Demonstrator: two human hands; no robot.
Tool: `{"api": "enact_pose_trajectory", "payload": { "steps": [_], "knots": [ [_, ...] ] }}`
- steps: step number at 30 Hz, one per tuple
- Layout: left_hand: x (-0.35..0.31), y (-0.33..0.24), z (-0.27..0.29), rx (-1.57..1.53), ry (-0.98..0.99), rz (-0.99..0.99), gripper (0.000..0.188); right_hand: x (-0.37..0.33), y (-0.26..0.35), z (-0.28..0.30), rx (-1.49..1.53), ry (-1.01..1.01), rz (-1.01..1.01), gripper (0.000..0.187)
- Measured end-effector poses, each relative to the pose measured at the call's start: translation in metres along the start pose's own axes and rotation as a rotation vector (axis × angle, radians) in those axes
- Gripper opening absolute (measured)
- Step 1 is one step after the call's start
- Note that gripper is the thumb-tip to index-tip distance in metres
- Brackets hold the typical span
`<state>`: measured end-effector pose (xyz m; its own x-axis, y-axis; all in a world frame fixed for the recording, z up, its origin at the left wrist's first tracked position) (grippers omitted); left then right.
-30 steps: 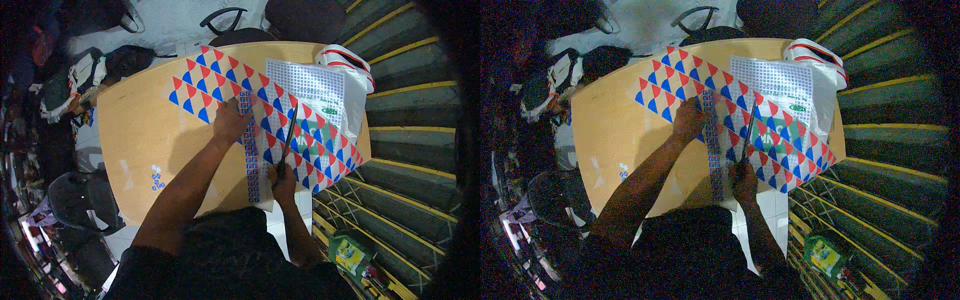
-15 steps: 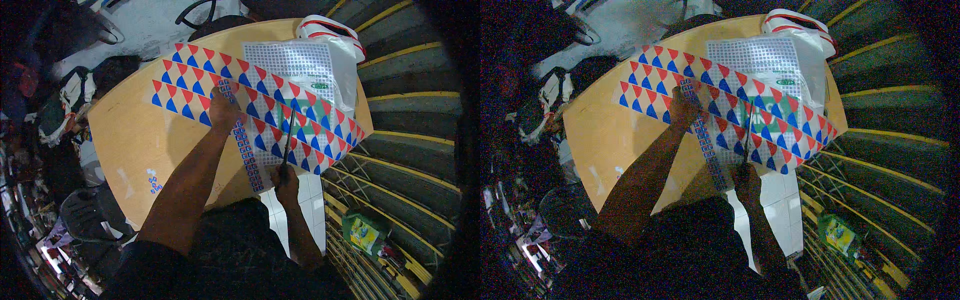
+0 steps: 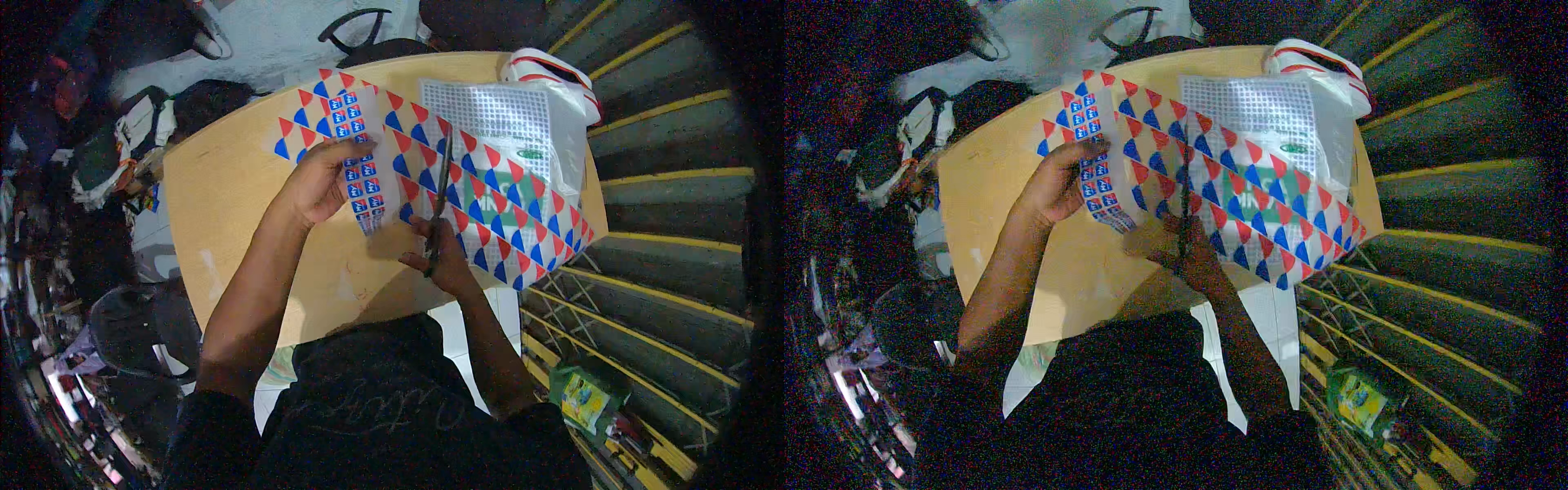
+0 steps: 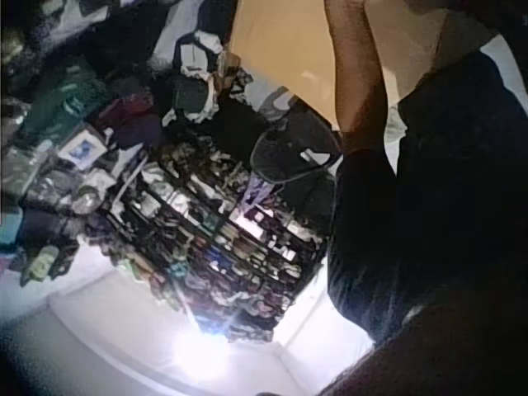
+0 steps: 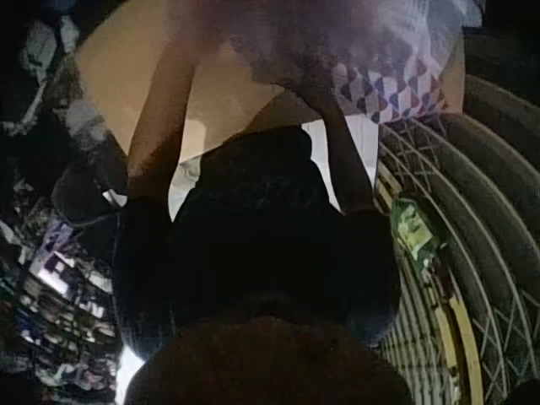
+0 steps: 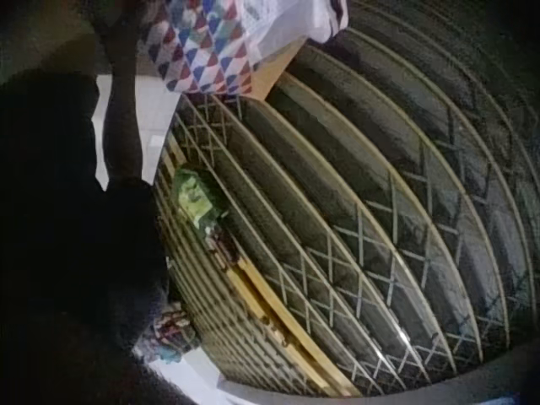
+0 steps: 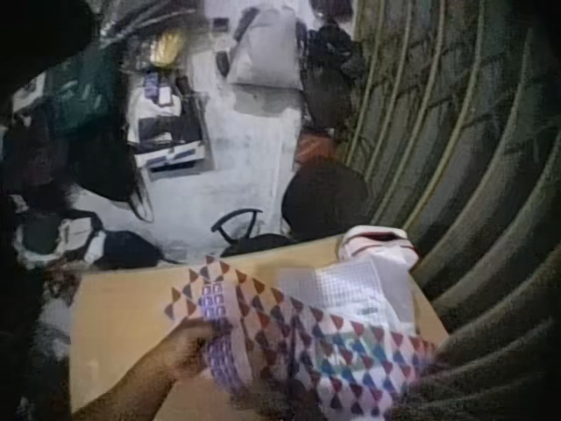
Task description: The person positions small labels on a heat press plate, uses shears to cut a strip of different labels into individual pieces, and places them back onto the press for heat transfer.
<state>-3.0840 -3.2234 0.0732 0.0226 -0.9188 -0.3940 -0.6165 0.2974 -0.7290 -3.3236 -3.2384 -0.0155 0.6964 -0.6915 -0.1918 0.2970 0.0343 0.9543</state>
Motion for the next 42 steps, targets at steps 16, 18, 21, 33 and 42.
{"api": "enact_pose_trajectory", "payload": {
  "steps": [16, 18, 21, 33, 42],
  "knots": [
    [-0.091, -0.087, 0.074, -0.074, -0.302, -0.375, 0.016, 0.057, 0.116, -0.097, 0.437, 0.272, 0.212, 0.032],
    [-0.098, -0.095, 0.083, 0.060, -0.474, -0.513, 0.012, 0.048, 0.117, -0.102, 0.452, 0.350, 0.135, 0.031],
    [-0.106, -0.097, 0.079, 0.311, -0.625, -0.498, 0.013, 0.040, 0.094, -0.097, 0.241, 0.345, 0.263, 0.028],
    [-0.138, -0.105, -0.020, 1.194, -0.252, -0.316, 0.038, 0.065, 0.204, -0.002, 1.127, 0.243, 0.252, 0.028],
    [-0.121, -0.110, -0.066, 1.700, -0.217, -0.685, 0.032, 0.044, 0.205, 0.007, 0.532, -0.017, 0.243, 0.034]
  ]
}}
Point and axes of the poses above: each hand's wrist, its own x-axis towards the middle knuckle, its own z-axis out of the back of the hand, y = z × x, the point moved 3 cm from there along x, towards the middle knuckle, and after that the axes turned 10 degrees about x, right-handed, at the moved point
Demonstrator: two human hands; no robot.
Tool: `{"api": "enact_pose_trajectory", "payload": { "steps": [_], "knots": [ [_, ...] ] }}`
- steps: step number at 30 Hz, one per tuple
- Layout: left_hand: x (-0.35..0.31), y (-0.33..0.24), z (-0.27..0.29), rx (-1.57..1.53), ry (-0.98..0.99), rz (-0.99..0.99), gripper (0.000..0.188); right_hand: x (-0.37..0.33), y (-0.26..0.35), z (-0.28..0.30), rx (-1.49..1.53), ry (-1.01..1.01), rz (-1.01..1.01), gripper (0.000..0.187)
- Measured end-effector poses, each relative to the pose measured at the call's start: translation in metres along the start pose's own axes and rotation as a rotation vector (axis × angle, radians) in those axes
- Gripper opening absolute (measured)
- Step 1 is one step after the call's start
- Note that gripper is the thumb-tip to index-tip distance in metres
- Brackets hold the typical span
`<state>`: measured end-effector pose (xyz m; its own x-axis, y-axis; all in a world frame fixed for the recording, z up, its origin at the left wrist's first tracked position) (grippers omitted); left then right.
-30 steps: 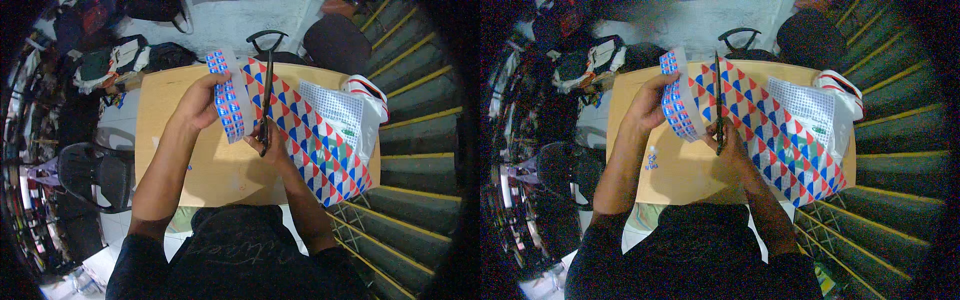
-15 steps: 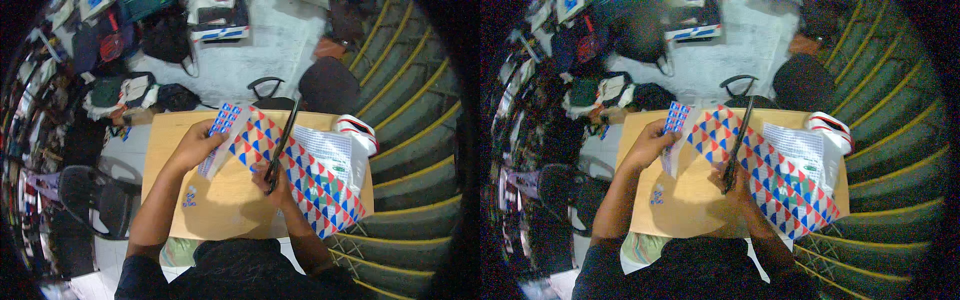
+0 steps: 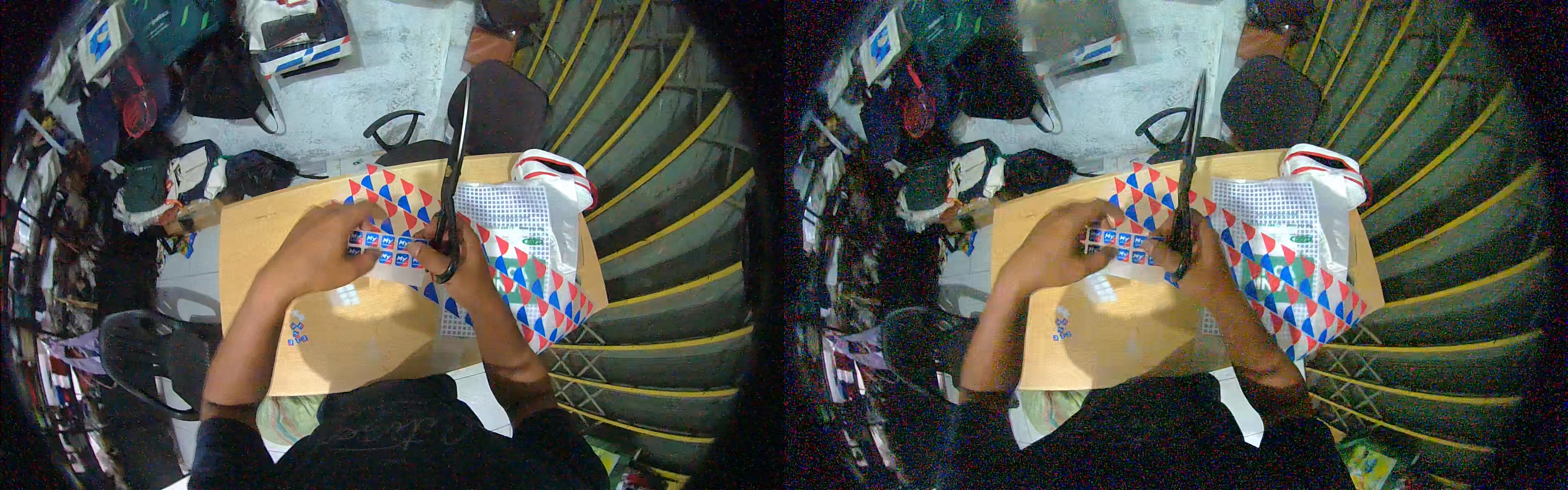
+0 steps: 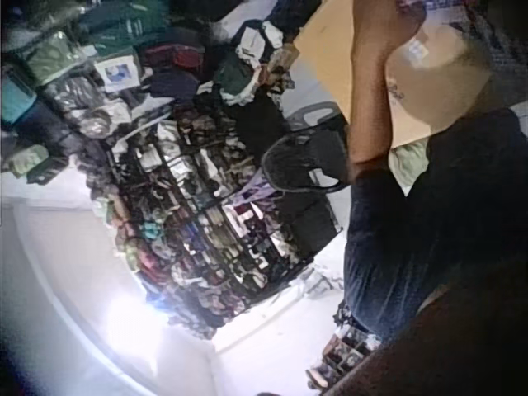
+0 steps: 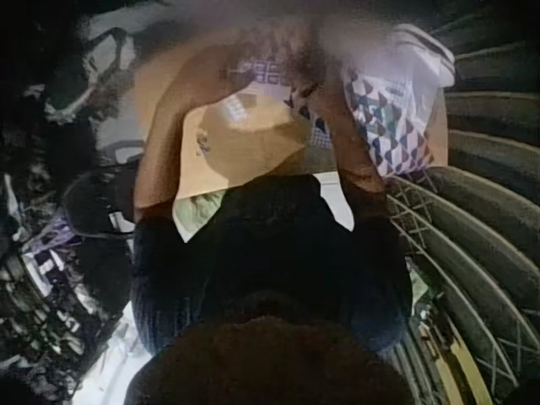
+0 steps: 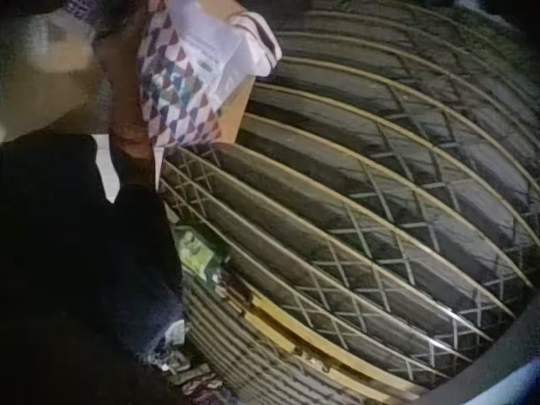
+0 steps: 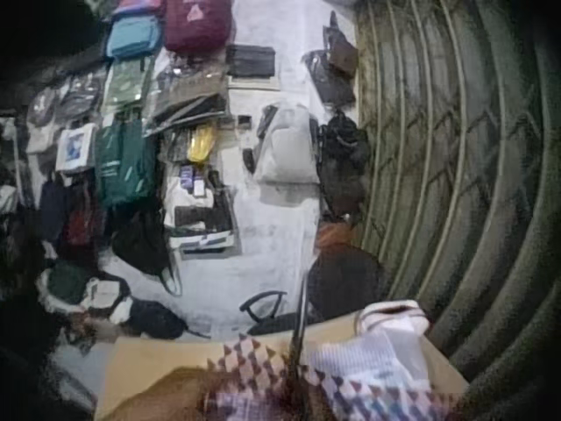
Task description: The person positions small labels on a heat press plate, uses shears to cut a strip of different labels into individual pieces, and places them back onto the press for heat transfer.
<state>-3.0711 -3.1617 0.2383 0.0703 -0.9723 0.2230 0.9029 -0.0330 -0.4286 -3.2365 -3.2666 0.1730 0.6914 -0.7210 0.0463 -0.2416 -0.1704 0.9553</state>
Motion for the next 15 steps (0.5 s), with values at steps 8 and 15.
{"api": "enact_pose_trajectory", "payload": {
  "steps": [8, 15],
  "knots": [
    [-0.069, 0.005, -0.091, -1.117, 0.251, 0.676, 0.050, -0.009, -0.021, -0.010, 0.280, -0.211, 0.027, 0.031],
    [-0.029, 0.000, -0.106, -1.488, -0.204, 0.648, 0.028, -0.022, -0.043, -0.001, 0.188, -0.273, 0.057, 0.032]
  ]
}}
Point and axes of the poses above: each hand's wrist, its own x-axis towards the middle knuckle, its own z-axis out of the back of the hand, y = z × x, the point moved 3 cm from there along x, towards the middle knuckle, and after that the axes turned 10 degrees about x, right-handed, at the moved point
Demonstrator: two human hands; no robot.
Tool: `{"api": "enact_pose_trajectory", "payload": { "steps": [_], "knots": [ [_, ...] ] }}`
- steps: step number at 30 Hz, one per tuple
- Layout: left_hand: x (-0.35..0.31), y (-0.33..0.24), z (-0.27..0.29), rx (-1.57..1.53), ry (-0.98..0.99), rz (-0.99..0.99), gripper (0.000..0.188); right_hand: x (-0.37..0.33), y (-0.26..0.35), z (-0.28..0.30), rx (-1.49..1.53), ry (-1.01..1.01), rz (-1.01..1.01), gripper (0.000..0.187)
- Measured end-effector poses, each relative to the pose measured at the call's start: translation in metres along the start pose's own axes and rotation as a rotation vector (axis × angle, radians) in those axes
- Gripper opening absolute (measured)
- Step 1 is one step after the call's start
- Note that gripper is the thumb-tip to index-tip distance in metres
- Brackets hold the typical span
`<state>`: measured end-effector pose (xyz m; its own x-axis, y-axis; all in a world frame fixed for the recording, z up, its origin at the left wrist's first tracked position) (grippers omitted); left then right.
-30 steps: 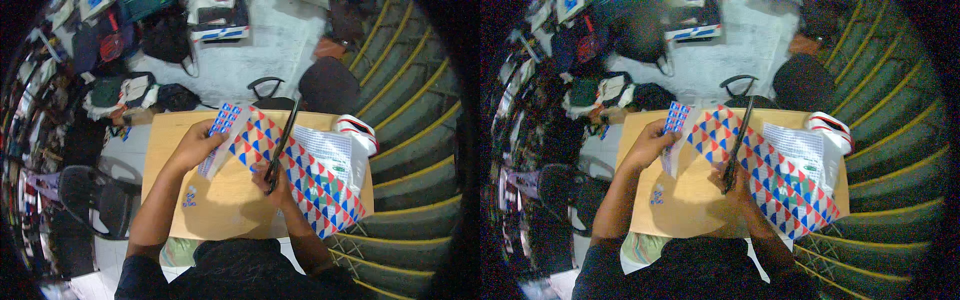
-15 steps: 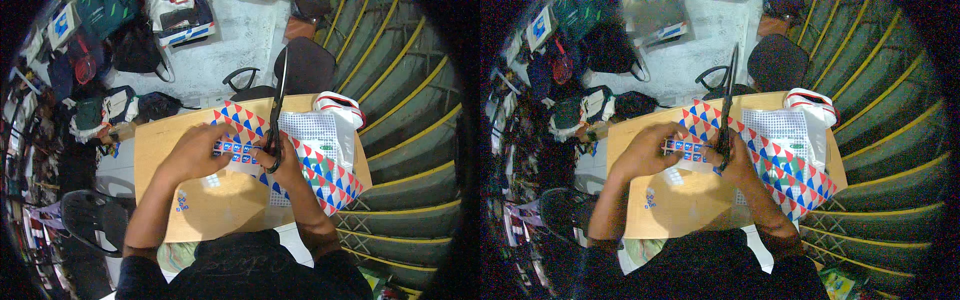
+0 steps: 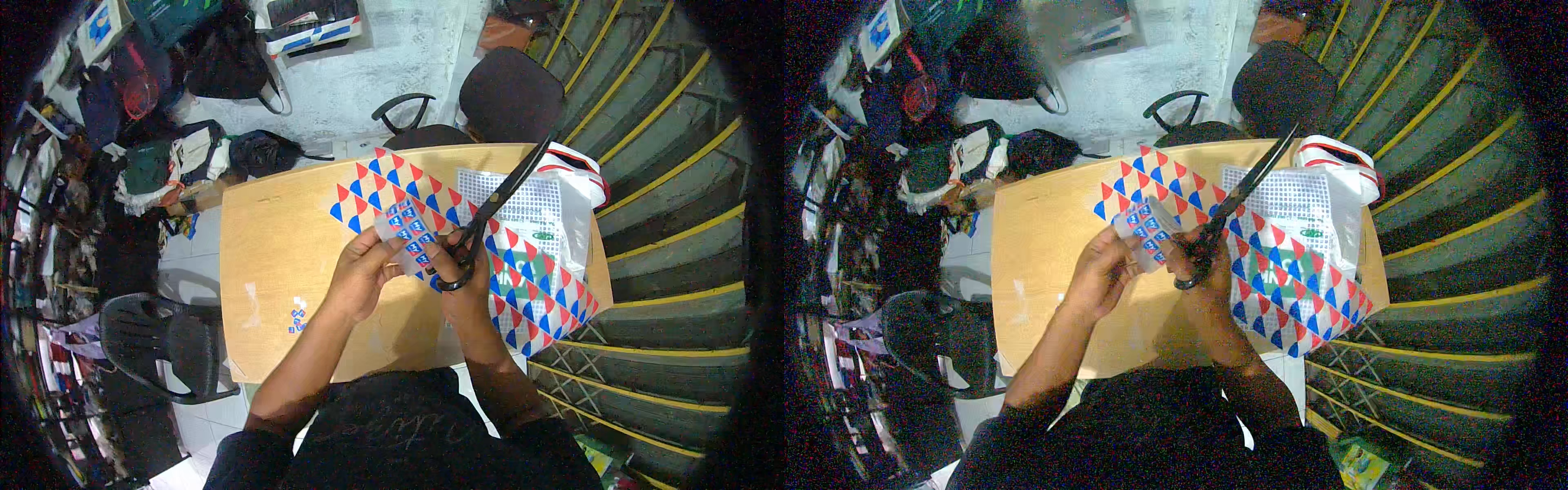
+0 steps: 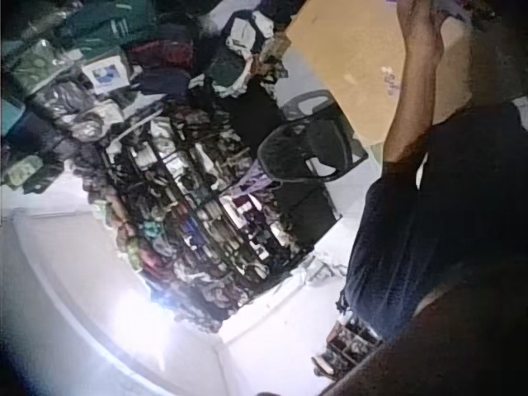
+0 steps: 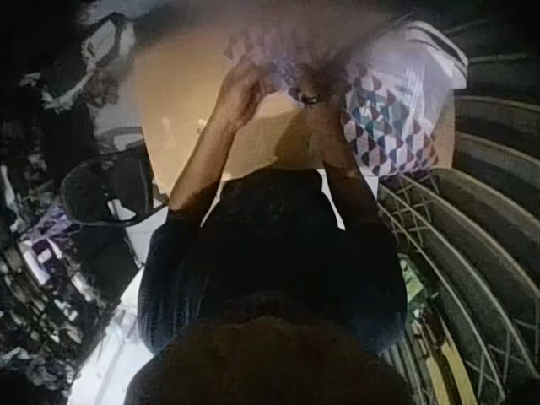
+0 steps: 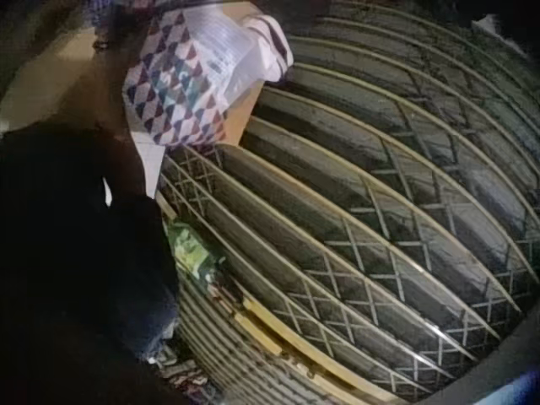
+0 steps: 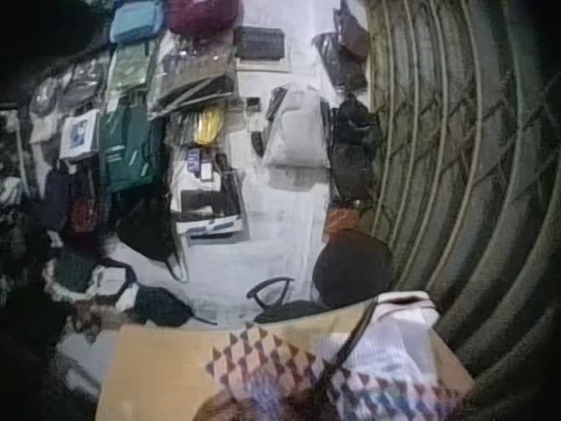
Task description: The person positions small labels on a heat press plate, uses shears to cut a strip of different labels into individual pieces, and places them back onto the press for heat transfer.
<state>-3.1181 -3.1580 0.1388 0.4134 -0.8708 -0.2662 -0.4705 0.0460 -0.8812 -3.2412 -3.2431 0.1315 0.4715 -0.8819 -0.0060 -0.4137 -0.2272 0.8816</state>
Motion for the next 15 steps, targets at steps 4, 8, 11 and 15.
{"api": "enact_pose_trajectory", "payload": {
  "steps": [4, 8, 11, 15],
  "knots": [
    [0.008, -0.011, 0.009, 0.151, 0.034, -0.076, 0.025, -0.003, 0.002, 0.003, -0.160, 0.042, 0.023, 0.029],
    [0.013, -0.033, 0.017, 0.128, 0.007, -0.089, 0.025, -0.018, -0.015, 0.059, -0.404, 0.199, -0.043, 0.019],
    [0.022, -0.047, 0.020, 0.210, -0.019, -0.062, 0.025, -0.057, -0.046, 0.112, -0.472, 0.370, -0.219, 0.023],
    [0.018, -0.069, 0.014, 0.263, -0.063, -0.155, 0.023, -0.096, -0.043, 0.099, -0.513, 0.464, -0.403, 0.033]
  ]
}}
Point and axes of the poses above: each hand's wrist, its own x-axis towards the middle knuckle, its own z-axis out of the back of the hand, y = z × x, the point moved 3 cm from there along x, towards the middle knuckle, and after that the axes turned 10 degrees about x, right-handed, at the moved point
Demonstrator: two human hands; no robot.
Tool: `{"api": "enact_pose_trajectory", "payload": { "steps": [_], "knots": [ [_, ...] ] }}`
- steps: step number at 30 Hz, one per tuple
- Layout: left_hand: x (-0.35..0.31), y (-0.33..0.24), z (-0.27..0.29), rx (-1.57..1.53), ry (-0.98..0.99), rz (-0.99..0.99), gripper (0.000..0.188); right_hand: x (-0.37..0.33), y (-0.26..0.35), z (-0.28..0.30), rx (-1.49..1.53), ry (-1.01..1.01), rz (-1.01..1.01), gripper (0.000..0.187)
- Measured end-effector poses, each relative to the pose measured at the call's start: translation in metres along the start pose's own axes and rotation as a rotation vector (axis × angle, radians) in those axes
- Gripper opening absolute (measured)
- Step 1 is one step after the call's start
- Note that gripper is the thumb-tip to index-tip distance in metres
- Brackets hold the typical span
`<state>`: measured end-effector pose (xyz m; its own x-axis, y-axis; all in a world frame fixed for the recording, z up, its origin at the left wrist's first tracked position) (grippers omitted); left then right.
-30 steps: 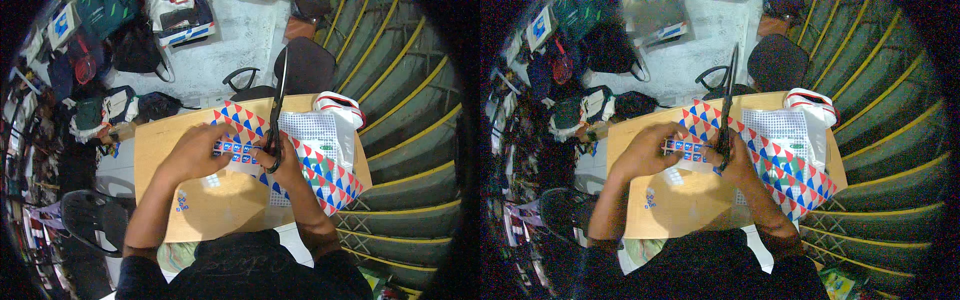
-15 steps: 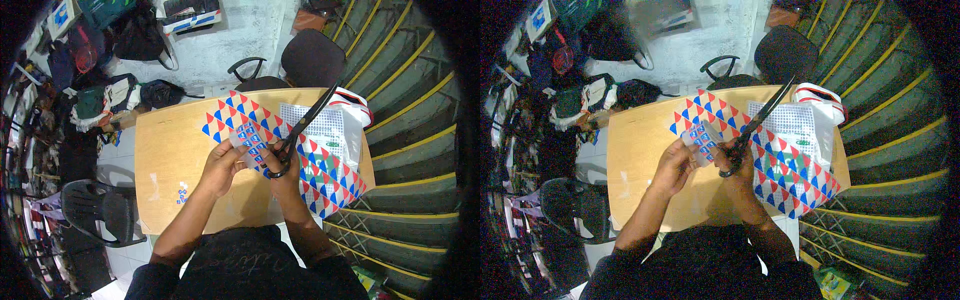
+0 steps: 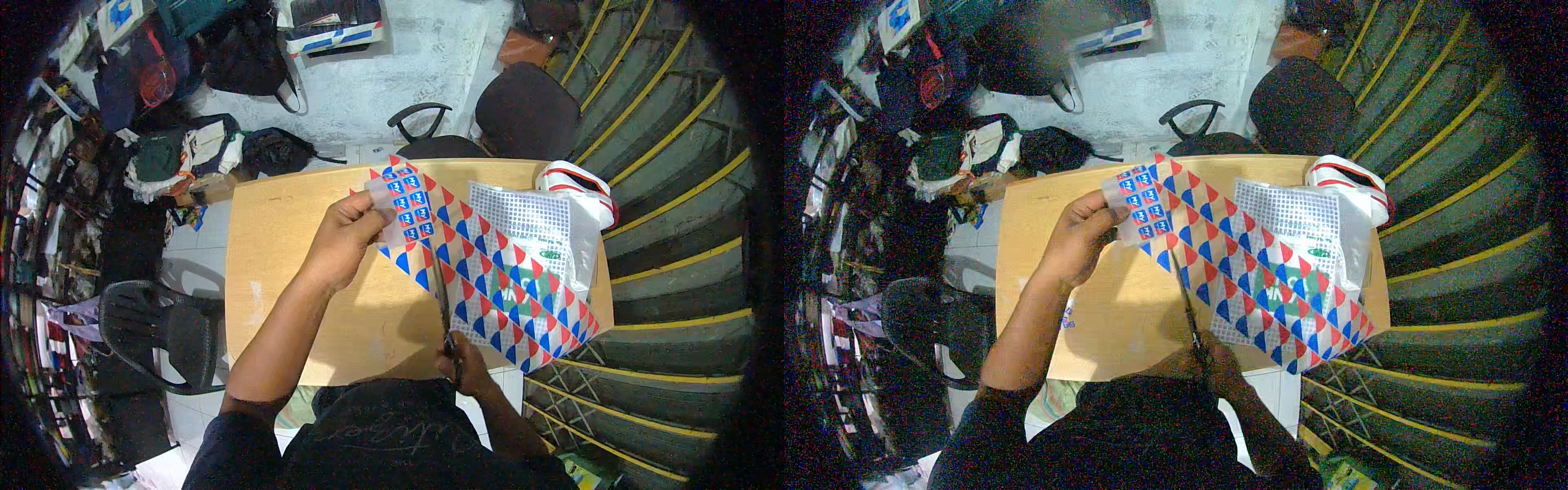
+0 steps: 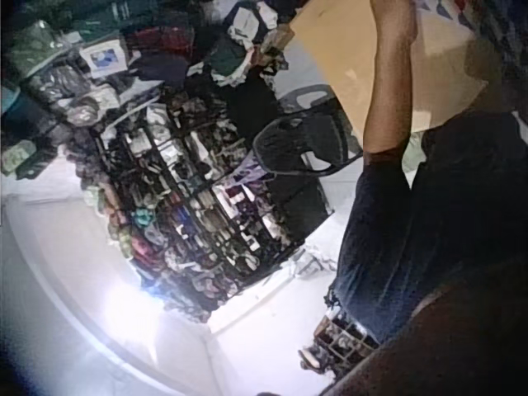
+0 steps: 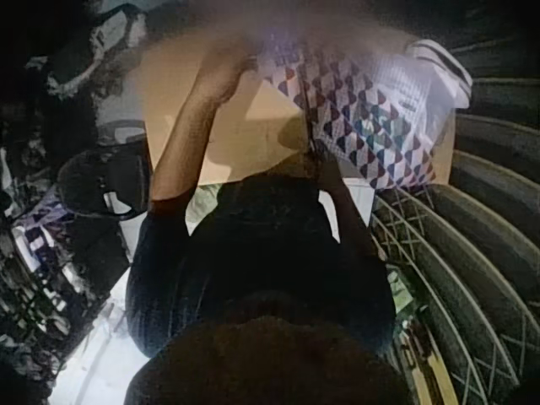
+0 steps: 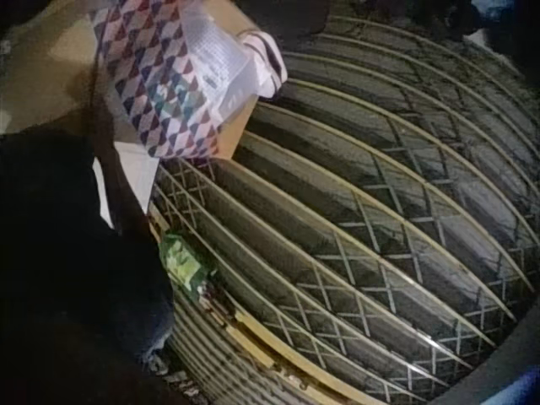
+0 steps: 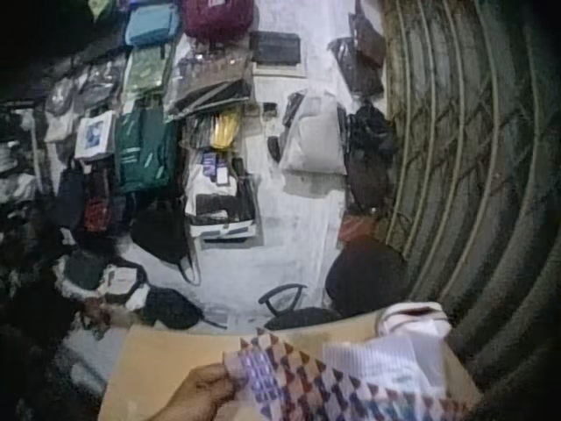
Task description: The person positions small labels on a heat press plate, uses shears to cut a strip of different labels into individual pieces, and places them back onto the press for heat transfer.
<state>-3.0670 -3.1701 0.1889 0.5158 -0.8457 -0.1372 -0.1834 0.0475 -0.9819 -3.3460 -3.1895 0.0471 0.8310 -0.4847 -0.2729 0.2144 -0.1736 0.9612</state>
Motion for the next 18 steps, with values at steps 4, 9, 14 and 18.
{"api": "enact_pose_trajectory", "payload": {
  "steps": [4, 9, 14, 18],
  "knots": [
    [0.007, 0.001, 0.003, 0.030, 0.056, 0.015, 0.017, 0.001, 0.001, -0.013, 0.038, 0.054, -0.003, 0.033],
    [0.007, 0.002, 0.001, 0.118, 0.041, -0.018, 0.020, 0.012, 0.011, -0.023, 0.151, 0.028, -0.138, 0.029],
    [0.006, 0.000, -0.004, 0.079, 0.071, -0.030, 0.027, 0.025, -0.010, -0.020, 0.019, -0.056, -0.013, 0.028],
    [0.004, 0.002, 0.001, 0.090, 0.068, -0.024, 0.030, 0.027, 0.003, -0.021, -0.030, -0.017, 0.023, 0.026]
  ]
}}
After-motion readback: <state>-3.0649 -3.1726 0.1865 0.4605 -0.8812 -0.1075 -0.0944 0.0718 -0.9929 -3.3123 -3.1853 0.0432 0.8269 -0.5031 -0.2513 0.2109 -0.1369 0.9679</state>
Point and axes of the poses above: each hand's wrist, its own x-axis towards the middle knuckle, its own z-axis out of the back of the hand, y = z × x, the point moved 3 cm from there along x, towards the middle knuckle, and after that the axes turned 10 degrees about x, right-handed, at the moved point
